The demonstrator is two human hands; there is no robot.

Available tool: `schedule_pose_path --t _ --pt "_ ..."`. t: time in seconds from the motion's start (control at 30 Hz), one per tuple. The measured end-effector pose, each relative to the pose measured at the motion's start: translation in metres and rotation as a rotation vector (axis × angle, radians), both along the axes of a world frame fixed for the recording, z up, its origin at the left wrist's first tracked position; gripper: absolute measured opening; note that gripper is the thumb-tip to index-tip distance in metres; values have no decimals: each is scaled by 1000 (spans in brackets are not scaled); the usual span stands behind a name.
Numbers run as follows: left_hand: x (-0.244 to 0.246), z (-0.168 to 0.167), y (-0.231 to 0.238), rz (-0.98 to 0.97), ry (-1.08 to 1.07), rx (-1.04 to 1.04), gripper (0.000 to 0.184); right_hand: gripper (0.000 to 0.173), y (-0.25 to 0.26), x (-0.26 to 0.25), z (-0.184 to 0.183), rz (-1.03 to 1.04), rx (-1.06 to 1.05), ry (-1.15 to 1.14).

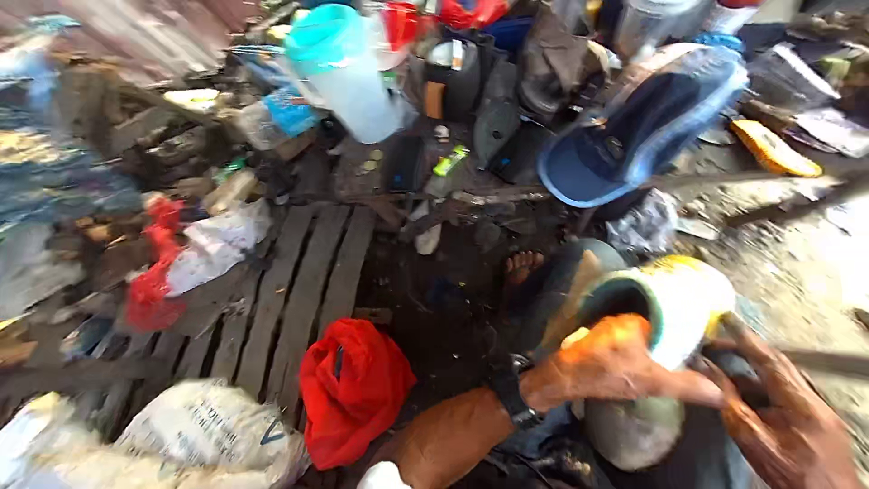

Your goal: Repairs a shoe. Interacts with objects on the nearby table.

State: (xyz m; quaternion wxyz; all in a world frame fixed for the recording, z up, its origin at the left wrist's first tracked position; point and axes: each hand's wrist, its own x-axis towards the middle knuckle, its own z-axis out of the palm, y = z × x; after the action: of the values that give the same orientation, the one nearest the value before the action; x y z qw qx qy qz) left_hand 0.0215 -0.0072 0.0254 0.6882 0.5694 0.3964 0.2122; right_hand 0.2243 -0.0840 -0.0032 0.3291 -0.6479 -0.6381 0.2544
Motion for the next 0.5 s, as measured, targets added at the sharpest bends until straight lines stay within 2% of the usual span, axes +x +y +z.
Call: schedule_pose_path --t 0.07,0.2,0.37,0.5 --pt "4 2 -1 35 50 -23 34 54 -1 -2 -2 -43 97 -43" --pt "9 -13 2 102 -108 -101 27 43 -7 21 8 -73 6 -19" --pt "12 -19 -1 136 -186 -153 31 38 -31 62 21 -189 -302 81" --pt "16 -14 5 220 -352 -277 46 45 -37 69 21 -99 -196 143"
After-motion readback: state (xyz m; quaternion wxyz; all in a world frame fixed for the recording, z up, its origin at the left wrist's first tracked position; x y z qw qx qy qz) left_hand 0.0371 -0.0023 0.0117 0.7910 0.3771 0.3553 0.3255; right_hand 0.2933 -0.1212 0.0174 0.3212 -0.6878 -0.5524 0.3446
